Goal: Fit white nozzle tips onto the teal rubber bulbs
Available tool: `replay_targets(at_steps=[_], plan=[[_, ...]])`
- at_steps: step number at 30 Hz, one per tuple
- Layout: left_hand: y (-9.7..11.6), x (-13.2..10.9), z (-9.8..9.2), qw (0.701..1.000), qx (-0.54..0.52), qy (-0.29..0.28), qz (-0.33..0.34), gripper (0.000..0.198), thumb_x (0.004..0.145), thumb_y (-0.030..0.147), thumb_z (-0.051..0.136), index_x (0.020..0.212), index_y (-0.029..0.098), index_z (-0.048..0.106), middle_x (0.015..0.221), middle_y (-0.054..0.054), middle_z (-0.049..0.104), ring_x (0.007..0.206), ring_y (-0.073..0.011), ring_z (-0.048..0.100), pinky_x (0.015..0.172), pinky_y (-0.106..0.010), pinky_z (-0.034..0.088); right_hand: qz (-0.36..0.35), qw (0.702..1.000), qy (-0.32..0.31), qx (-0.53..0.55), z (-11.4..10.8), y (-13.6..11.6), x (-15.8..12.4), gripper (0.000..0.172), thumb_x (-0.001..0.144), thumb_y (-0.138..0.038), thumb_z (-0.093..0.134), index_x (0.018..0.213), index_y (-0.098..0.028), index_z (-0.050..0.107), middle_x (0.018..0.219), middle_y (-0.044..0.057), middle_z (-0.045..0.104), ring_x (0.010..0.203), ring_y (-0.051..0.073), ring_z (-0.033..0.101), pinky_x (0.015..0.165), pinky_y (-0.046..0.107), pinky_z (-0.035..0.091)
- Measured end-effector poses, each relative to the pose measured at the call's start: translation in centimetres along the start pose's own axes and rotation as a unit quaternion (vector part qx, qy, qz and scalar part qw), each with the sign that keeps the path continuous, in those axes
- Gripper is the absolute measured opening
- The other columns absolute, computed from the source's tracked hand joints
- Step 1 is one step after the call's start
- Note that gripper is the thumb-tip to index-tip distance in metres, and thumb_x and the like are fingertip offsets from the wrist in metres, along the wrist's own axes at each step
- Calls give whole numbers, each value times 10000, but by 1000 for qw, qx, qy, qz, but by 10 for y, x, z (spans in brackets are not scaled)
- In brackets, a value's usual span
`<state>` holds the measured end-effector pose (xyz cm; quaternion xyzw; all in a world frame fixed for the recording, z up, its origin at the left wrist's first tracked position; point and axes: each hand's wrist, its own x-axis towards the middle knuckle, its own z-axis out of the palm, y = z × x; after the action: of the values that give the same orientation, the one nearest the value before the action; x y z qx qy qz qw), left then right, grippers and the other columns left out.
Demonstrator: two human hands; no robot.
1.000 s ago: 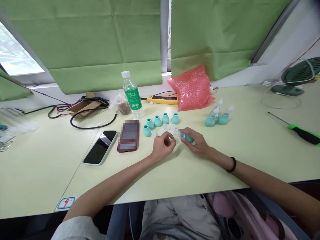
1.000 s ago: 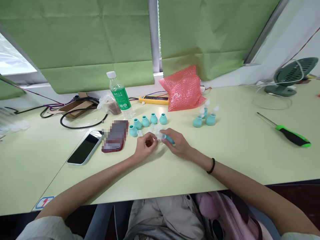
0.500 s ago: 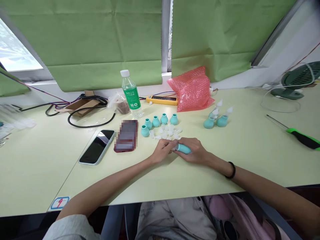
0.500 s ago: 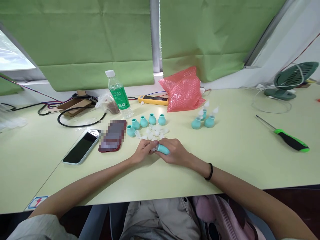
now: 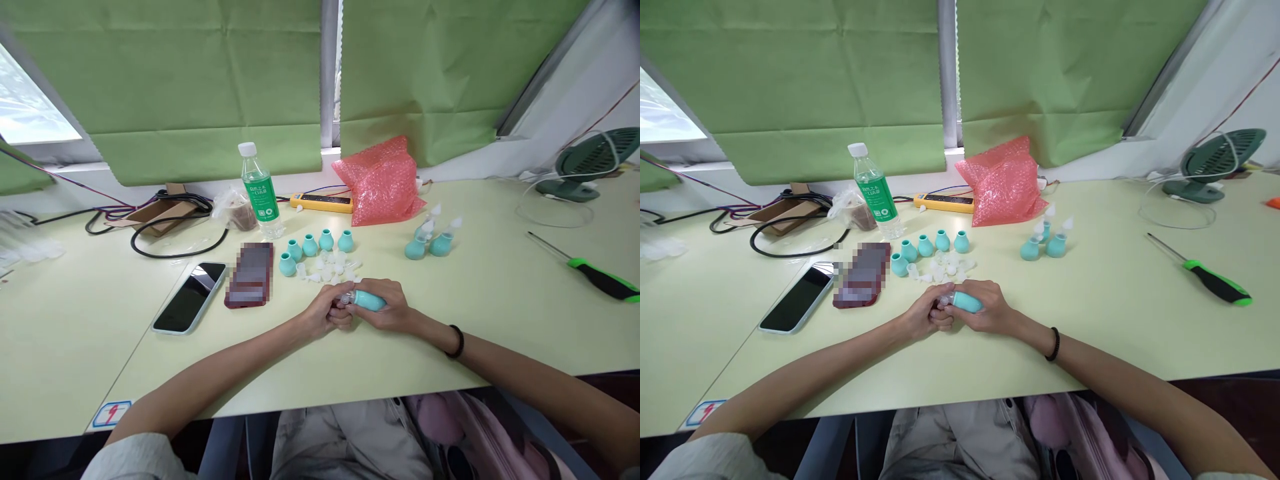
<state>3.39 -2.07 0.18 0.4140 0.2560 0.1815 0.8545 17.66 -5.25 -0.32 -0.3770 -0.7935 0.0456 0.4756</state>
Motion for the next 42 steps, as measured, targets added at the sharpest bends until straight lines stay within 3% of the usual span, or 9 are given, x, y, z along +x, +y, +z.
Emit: replay_targets(at_steps=[8, 12, 14, 17, 19, 22, 32, 37, 42], plan=[[4, 3, -8, 1000, 4, -22, -18, 465, 720, 508, 360, 427, 186, 195, 321, 79, 131, 286, -32, 124, 322, -202, 118, 65, 995, 44, 55, -2, 1, -1, 216, 638, -271, 597, 842, -208, 567, 702, 23, 609, 599, 145, 561, 562, 269, 462], [9, 2, -10, 980, 153, 57, 115, 433, 731, 510, 345, 460, 176, 294, 374, 60, 232, 331, -49, 215, 359, -211, 179, 164, 980, 88, 70, -9, 13, 3, 235, 690, -280, 545, 906, -192, 520, 715, 24, 572, 596, 137, 543, 568, 272, 450], [8, 0, -11, 912, 326, 125, 214, 384, 718, 475, 407, 498, 160, 387, 419, 40, 319, 383, -62, 300, 401, -213, 222, 191, 973, 90, 90, -10, 23, 4, 228, 713, -302, 516, 910, -188, 500, 731, 24, 555, 622, 140, 538, 581, 276, 448], [4, -1, -12, 726, 584, 191, 310, 283, 713, 411, 454, 614, 154, 516, 516, 2, 447, 485, -99, 419, 471, -218, 283, 211, 969, 102, 78, -9, 35, 7, 213, 729, -312, 499, 905, -193, 495, 788, 28, 548, 716, 151, 535, 651, 292, 444], [1, -1, -15, 620, 691, 194, 317, 246, 723, 383, 444, 744, 165, 558, 626, -33, 512, 563, -130, 478, 498, -222, 311, 206, 970, 119, 45, -9, 41, 10, 219, 732, -306, 499, 924, -200, 496, 844, 33, 544, 783, 158, 526, 707, 308, 432], [-2, 1, -17, 550, 763, 189, 282, 260, 741, 353, 420, 900, 187, 540, 755, -63, 534, 654, -156, 516, 509, -221, 341, 170, 974, 148, -24, -13, 49, 15, 236, 730, -299, 507, 949, -213, 515, 921, 44, 513, 872, 170, 494, 751, 322, 416], [0, 1, -16, 500, 804, 216, 240, 270, 765, 352, 386, 981, 218, 478, 957, -44, 479, 833, -165, 479, 542, -241, 410, 111, 984, 112, -83, -14, 85, 27, 281, 752, -320, 476, 1017, -232, 513, 938, 43, 495, 819, 154, 516, 693, 306, 466], [-1, 3, -19, 483, 814, 235, 222, 240, 774, 267, 381, 990, 225, 477, 924, -45, 480, 814, -159, 483, 492, -220, 384, 129, 976, 9, -176, -5, 98, 34, 322, 762, -358, 448, 1036, -196, 500, 878, 49, 570, 704, 163, 541, 655, 325, 462], [-3, 5, -22, 477, 824, 235, 197, 330, 781, 134, 320, 1053, 266, 453, 810, -19, 532, 721, -148, 526, 499, -227, 370, 52, 957, 7, -286, -16, 87, 29, 385, 749, -372, 457, 1081, -178, 451, 940, 83, 548, 883, 218, 493, 731, 346, 426]])
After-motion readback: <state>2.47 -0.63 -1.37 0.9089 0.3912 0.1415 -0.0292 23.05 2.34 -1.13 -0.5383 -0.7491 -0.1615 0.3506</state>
